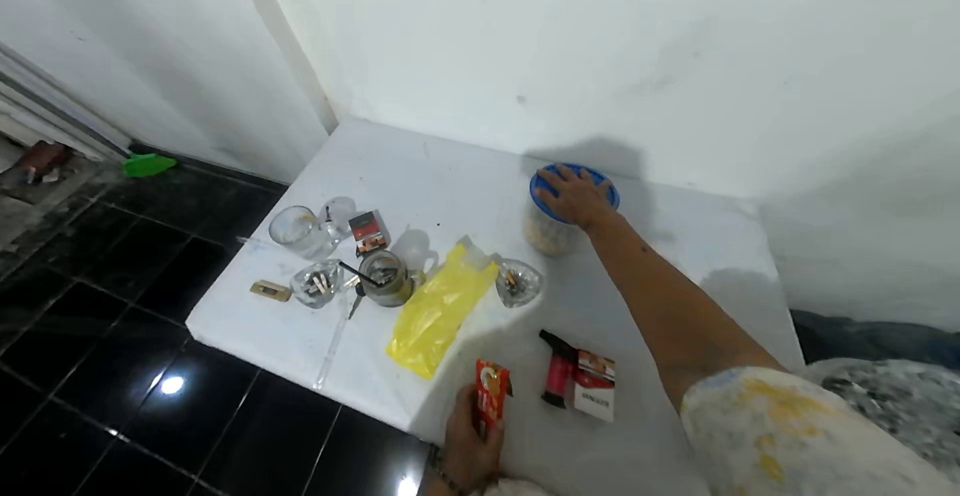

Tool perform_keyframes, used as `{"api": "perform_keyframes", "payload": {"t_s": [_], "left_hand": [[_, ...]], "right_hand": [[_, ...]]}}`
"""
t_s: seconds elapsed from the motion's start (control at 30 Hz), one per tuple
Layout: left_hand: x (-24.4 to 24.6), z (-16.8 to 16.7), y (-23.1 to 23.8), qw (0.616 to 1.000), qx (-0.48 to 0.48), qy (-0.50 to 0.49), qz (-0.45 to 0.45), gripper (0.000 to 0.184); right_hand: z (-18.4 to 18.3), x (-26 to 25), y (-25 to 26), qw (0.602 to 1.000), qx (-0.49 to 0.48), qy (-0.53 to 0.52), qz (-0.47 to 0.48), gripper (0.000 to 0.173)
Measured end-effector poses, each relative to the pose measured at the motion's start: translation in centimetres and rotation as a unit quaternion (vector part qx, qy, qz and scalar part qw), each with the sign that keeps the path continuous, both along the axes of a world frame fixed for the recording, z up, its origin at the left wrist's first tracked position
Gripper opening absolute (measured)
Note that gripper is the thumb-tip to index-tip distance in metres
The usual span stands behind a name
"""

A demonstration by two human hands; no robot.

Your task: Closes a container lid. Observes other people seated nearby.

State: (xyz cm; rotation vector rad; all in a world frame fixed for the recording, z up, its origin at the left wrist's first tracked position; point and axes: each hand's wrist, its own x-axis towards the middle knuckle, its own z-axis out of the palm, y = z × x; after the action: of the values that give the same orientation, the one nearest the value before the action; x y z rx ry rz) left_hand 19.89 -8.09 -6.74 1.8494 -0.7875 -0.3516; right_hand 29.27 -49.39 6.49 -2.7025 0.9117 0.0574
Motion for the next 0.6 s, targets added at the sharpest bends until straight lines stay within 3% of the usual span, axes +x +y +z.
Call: {"api": "perform_keyframes", "payload": {"t_s": [0.27,0.37,0.43,0.6], "left_hand": [[-0.2,0.1,0.1,1.000,0.001,0.001,0.011,0.062],[-0.2,1.0,0.0,0.999,0.019,0.041,0.011,0.061],[-0.2,1.2,-0.1,0.999,0.023,0.045,0.011,0.060],[-0.3,1.3,-0.1,1.000,0.019,0.022,0.009,0.058]], "right_hand": [[0.2,-0.2,0.5,1.000,0.011,0.010,0.005,0.061],[1.1,-0.5,-0.3,0.996,0.002,-0.085,-0.023,0.064],[1.2,-0.7,-1.8,0.987,0.004,-0.141,-0.079,0.055],[1.9,-1.0,-4.6,0.979,0.076,-0.108,-0.153,0.027]]}}
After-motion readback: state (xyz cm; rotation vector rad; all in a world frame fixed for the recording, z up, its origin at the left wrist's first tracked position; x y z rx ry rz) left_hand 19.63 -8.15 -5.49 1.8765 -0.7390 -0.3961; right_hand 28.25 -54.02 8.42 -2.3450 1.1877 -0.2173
